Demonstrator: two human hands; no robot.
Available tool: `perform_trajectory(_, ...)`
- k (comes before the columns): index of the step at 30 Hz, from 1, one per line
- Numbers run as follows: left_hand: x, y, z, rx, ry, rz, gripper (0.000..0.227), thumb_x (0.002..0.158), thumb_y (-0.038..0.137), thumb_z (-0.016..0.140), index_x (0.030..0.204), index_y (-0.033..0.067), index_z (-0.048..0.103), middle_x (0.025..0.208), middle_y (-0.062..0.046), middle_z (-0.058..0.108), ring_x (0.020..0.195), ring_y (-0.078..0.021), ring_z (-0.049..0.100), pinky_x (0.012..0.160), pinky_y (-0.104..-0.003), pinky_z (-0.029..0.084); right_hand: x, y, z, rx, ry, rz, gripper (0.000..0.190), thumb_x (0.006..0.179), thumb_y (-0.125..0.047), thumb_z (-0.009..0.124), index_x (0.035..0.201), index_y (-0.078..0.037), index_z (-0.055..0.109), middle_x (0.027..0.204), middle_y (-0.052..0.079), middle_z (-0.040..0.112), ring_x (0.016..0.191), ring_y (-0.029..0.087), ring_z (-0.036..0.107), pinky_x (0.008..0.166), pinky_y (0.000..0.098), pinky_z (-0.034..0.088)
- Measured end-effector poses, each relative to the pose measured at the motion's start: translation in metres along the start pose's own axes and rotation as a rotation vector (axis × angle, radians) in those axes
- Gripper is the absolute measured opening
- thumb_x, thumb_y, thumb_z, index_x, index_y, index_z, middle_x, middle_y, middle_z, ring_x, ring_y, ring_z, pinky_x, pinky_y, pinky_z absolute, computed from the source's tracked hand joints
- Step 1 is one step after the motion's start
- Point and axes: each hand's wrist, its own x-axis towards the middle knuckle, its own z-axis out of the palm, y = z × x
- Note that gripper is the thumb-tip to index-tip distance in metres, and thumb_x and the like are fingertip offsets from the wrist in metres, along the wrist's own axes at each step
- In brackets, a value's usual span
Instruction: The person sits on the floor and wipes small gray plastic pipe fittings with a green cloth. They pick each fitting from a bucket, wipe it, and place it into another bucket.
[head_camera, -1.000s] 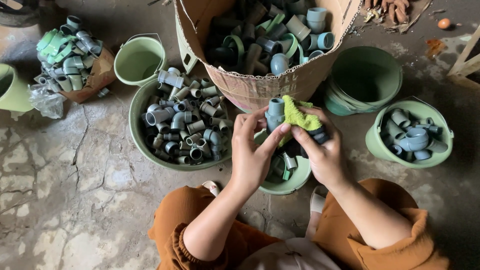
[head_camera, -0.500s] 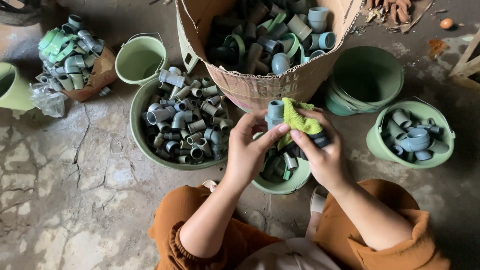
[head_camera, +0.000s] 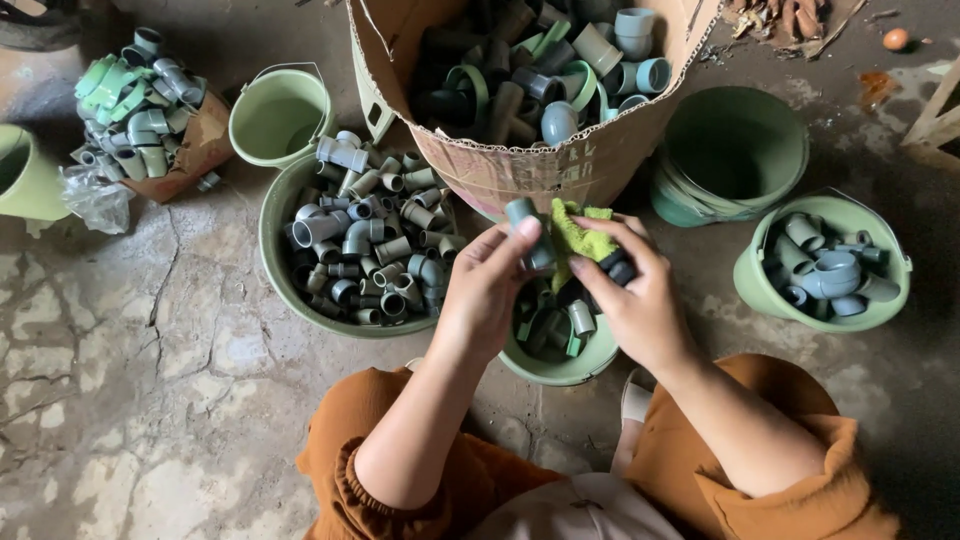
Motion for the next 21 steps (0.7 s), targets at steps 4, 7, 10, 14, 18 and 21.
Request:
perform_trajectory(4,0.004,0.002,-0.007,-0.142,-0.011,-0.147,0.034,0.096,0.031,0.072,0.105,-0.0019,0.069,0.088,-0.014,0.077,0.084,-0.0199,0.077,0.09,-0.037,0.057,-0.004,0.013,0.009,0.029,0.121,0.066,0.034,0.094,-0.008,0.072,0.127,-0.003,0.066,0.118,0.019,0.064,0.112,0.031,0.062,0.102,0.0468,0.046)
perform_trajectory(7,0.011,-0.017,-0.016,-0.116,0.06,-0.197,0.048,0.099,0.036,0.068,0.115,-0.0089,0.065,0.098,-0.018,0.071,0.102,-0.0277,0.069,0.105,-0.048,0.047,-0.009,0.013,0.011,-0.221,0.113,-0.18,0.038,0.095,-0.005,0.071,0.133,-0.009,0.066,0.127,0.017,0.058,0.115,0.038,0.061,0.096,0.0503,0.05)
perform_trajectory(10,-0.001,0.002,0.007,-0.183,0.114,-0.22,0.042,0.101,0.032,0.064,0.111,-0.0092,0.068,0.095,-0.021,0.073,0.09,-0.0272,0.073,0.094,-0.042,0.054,-0.013,0.017,0.02,-0.669,0.017,-0.601,0.044,0.086,-0.007,0.076,0.128,-0.019,0.072,0.136,0.012,0.058,0.113,0.036,0.058,0.093,0.0489,0.051)
perform_trajectory(14,0.0,0.017,0.002,-0.271,0.157,-0.18,0.046,0.099,0.035,0.065,0.103,-0.0106,0.069,0.089,-0.023,0.072,0.077,-0.0298,0.073,0.078,-0.04,0.059,-0.013,0.031,0.02,-0.807,-0.019,-0.758,0.024,0.085,-0.005,0.071,0.106,-0.016,0.075,0.138,0.006,0.059,0.113,0.035,0.057,0.087,0.0456,0.051)
perform_trajectory(18,-0.011,0.051,0.004,-0.247,0.049,-0.018,0.042,0.1,0.04,0.061,0.105,-0.0007,0.071,0.103,-0.016,0.078,0.1,-0.024,0.076,0.084,-0.027,0.057,-0.007,0.025,0.011,-0.773,-0.031,-0.542,0.023,0.078,0.003,0.075,0.097,-0.01,0.075,0.117,0.005,0.061,0.107,0.034,0.057,0.086,0.0452,0.05)
perform_trajectory(21,-0.003,0.03,-0.007,-0.089,-0.009,0.115,0.03,0.095,0.021,0.072,0.116,0.0003,0.069,0.109,-0.019,0.076,0.102,-0.0277,0.075,0.092,-0.036,0.058,-0.002,-0.014,0.002,-0.414,0.09,-0.377,0.04,0.087,0.005,0.072,0.124,-0.011,0.073,0.128,0.009,0.058,0.115,0.033,0.058,0.098,0.0438,0.046)
